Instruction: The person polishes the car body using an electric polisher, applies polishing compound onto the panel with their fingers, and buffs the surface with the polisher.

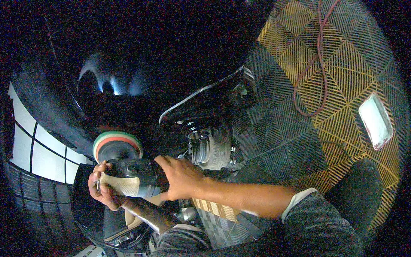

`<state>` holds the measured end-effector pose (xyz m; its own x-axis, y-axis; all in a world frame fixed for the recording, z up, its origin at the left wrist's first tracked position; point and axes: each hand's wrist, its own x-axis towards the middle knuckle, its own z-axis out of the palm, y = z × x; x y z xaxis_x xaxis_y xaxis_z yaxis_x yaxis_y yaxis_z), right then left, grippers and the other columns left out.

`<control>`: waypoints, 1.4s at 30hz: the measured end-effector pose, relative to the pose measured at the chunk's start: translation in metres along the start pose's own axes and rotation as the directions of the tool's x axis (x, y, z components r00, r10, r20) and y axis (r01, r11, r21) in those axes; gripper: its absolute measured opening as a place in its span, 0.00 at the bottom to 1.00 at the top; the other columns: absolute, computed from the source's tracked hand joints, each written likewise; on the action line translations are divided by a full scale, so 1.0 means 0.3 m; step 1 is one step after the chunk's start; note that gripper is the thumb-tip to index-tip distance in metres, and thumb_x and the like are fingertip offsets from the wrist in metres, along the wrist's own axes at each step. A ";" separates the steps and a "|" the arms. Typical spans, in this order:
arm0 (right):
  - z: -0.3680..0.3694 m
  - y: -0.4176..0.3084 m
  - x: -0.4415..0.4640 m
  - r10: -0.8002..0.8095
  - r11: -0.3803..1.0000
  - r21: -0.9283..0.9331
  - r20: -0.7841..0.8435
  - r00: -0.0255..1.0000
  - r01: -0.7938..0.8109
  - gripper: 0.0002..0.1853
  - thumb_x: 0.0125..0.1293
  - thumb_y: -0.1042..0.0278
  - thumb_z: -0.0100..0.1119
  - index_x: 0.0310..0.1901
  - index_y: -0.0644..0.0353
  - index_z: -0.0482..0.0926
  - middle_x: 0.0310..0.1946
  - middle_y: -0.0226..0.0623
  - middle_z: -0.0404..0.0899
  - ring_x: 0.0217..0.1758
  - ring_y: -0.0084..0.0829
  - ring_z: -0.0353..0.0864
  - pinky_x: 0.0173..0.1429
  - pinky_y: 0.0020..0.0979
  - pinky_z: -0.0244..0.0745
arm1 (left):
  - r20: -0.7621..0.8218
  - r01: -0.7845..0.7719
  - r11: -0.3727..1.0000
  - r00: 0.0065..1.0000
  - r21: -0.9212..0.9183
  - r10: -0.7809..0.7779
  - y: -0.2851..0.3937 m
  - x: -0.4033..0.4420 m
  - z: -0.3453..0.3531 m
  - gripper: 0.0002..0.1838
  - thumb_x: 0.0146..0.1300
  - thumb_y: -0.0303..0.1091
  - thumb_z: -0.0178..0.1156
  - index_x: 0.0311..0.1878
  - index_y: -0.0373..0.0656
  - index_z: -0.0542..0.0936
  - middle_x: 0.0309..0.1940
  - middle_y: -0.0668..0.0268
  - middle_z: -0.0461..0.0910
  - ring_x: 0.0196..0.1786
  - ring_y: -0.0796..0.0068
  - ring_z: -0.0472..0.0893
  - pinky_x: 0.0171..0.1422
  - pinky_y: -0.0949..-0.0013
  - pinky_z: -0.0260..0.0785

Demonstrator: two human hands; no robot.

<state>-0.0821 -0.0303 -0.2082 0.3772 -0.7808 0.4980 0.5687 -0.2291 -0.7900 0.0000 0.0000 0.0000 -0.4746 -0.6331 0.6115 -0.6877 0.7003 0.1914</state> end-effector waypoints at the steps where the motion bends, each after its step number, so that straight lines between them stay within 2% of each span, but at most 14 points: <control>1: 0.000 0.015 0.008 -0.031 0.998 0.054 -0.048 0.998 0.033 0.49 0.39 0.52 0.79 0.63 0.60 0.67 0.53 0.51 0.79 0.54 0.57 0.81 0.61 0.47 0.77 | 0.037 -0.050 0.998 0.998 0.039 0.048 0.003 0.026 0.035 0.24 0.63 0.37 0.64 0.57 0.32 0.75 0.44 0.35 0.81 0.46 0.49 0.86 0.68 0.43 0.66; 5: -0.041 0.034 -0.004 -0.124 0.979 0.135 -0.201 0.972 0.153 0.49 0.34 0.54 0.81 0.61 0.63 0.69 0.51 0.54 0.79 0.53 0.56 0.82 0.59 0.45 0.78 | 0.195 -0.224 0.971 0.959 0.083 0.205 0.040 0.131 0.174 0.21 0.60 0.35 0.64 0.50 0.28 0.78 0.35 0.39 0.84 0.38 0.51 0.87 0.59 0.45 0.74; 7: -0.040 0.024 0.001 -0.185 0.963 0.147 -0.247 0.951 0.225 0.49 0.33 0.55 0.82 0.60 0.63 0.69 0.51 0.53 0.80 0.53 0.54 0.83 0.58 0.44 0.78 | 0.292 -0.202 0.975 0.942 0.090 0.168 0.086 0.198 0.217 0.18 0.53 0.32 0.66 0.42 0.27 0.81 0.33 0.40 0.85 0.38 0.52 0.88 0.56 0.49 0.76; 11: -0.008 0.043 -0.020 -0.151 0.954 0.195 -0.340 0.928 0.226 0.48 0.33 0.58 0.83 0.60 0.63 0.70 0.50 0.51 0.81 0.54 0.51 0.83 0.58 0.43 0.78 | 0.394 -0.197 0.979 0.905 0.055 0.160 0.088 0.240 0.260 0.16 0.49 0.31 0.68 0.39 0.29 0.82 0.32 0.41 0.86 0.37 0.53 0.89 0.55 0.50 0.77; 17: -0.067 -0.012 -0.018 -0.119 0.985 0.101 -0.209 0.971 0.142 0.47 0.36 0.55 0.81 0.59 0.63 0.70 0.48 0.53 0.80 0.52 0.55 0.83 0.57 0.46 0.78 | -0.018 -0.098 0.993 0.995 0.067 0.100 0.046 0.096 0.170 0.19 0.57 0.35 0.66 0.46 0.29 0.80 0.35 0.42 0.85 0.38 0.50 0.87 0.56 0.48 0.75; 21: -0.108 -0.061 0.004 -0.047 0.999 -0.002 -0.015 0.999 0.047 0.45 0.38 0.54 0.79 0.58 0.62 0.69 0.48 0.55 0.80 0.49 0.58 0.82 0.56 0.50 0.78 | -0.163 -0.002 1.000 0.987 0.017 0.005 0.027 0.028 0.091 0.19 0.62 0.34 0.61 0.52 0.29 0.78 0.44 0.38 0.82 0.44 0.49 0.84 0.56 0.50 0.77; 27: -0.106 -0.088 0.017 -0.064 0.998 -0.004 -0.059 0.996 0.064 0.45 0.37 0.56 0.80 0.58 0.62 0.69 0.47 0.56 0.81 0.49 0.58 0.83 0.55 0.49 0.78 | -0.143 -0.030 0.998 0.990 -0.052 0.022 0.037 0.094 0.089 0.20 0.61 0.33 0.61 0.52 0.28 0.78 0.45 0.37 0.82 0.45 0.50 0.84 0.57 0.50 0.77; 29: -0.111 -0.080 0.016 -0.124 0.989 0.066 -0.148 0.981 0.135 0.45 0.35 0.57 0.80 0.58 0.62 0.70 0.47 0.57 0.80 0.50 0.58 0.83 0.56 0.48 0.79 | -0.003 -0.126 0.992 0.992 0.012 0.126 0.053 0.137 0.123 0.19 0.61 0.34 0.61 0.51 0.28 0.78 0.43 0.37 0.82 0.43 0.49 0.85 0.56 0.49 0.76; 31: -0.090 -0.054 0.014 -0.117 0.984 0.110 -0.202 0.972 0.142 0.45 0.34 0.58 0.81 0.57 0.62 0.70 0.47 0.56 0.80 0.50 0.58 0.83 0.57 0.47 0.78 | 0.000 -0.119 0.993 0.993 0.015 0.119 0.073 0.171 0.178 0.18 0.59 0.34 0.63 0.47 0.28 0.80 0.38 0.39 0.84 0.40 0.50 0.86 0.56 0.48 0.75; 33: -0.063 -0.006 0.000 -0.116 0.972 0.163 -0.279 0.953 0.166 0.46 0.34 0.58 0.81 0.59 0.62 0.70 0.49 0.55 0.80 0.52 0.56 0.83 0.58 0.46 0.78 | 0.190 -0.173 0.983 0.969 0.068 0.158 0.080 0.202 0.231 0.17 0.57 0.35 0.65 0.44 0.29 0.81 0.34 0.41 0.85 0.38 0.51 0.87 0.56 0.49 0.75; 35: -0.011 0.036 -0.011 -0.079 0.971 0.190 -0.319 0.945 0.145 0.48 0.33 0.58 0.82 0.60 0.62 0.69 0.49 0.54 0.81 0.53 0.55 0.83 0.59 0.45 0.78 | 0.194 -0.142 0.989 0.972 0.044 0.131 0.091 0.226 0.280 0.16 0.54 0.34 0.67 0.40 0.30 0.82 0.31 0.42 0.85 0.35 0.53 0.88 0.55 0.50 0.76; 37: 0.030 0.059 -0.018 -0.037 0.968 0.220 -0.357 0.933 0.122 0.49 0.33 0.59 0.82 0.61 0.62 0.69 0.50 0.53 0.81 0.54 0.53 0.84 0.60 0.44 0.78 | 0.470 -0.216 0.971 0.871 0.100 0.145 0.099 0.261 0.298 0.16 0.51 0.32 0.66 0.39 0.28 0.82 0.32 0.41 0.85 0.35 0.52 0.87 0.52 0.51 0.77; 40: 0.065 0.087 -0.023 0.003 0.929 0.346 -0.354 0.935 0.128 0.51 0.32 0.59 0.83 0.62 0.62 0.68 0.52 0.51 0.81 0.55 0.50 0.84 0.61 0.43 0.77 | 0.563 -0.216 0.973 0.815 0.076 0.137 0.102 0.289 0.354 0.16 0.45 0.30 0.66 0.37 0.27 0.82 0.30 0.43 0.85 0.34 0.53 0.88 0.50 0.53 0.78; 42: 0.078 0.089 -0.024 0.064 0.883 0.464 -0.264 0.962 0.069 0.65 0.31 0.49 0.83 0.72 0.69 0.59 0.67 0.61 0.69 0.69 0.57 0.71 0.74 0.47 0.66 | 0.587 -0.233 0.968 0.798 0.089 0.138 0.111 0.290 0.394 0.16 0.42 0.28 0.66 0.35 0.27 0.82 0.29 0.43 0.84 0.34 0.53 0.88 0.48 0.53 0.78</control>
<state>-0.0526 -0.0172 -0.2246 0.2061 -0.9196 0.3345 0.8673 0.0134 -0.4976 -0.1290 -0.0708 -0.0312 -0.7961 -0.6019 0.0632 -0.6042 0.7965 -0.0253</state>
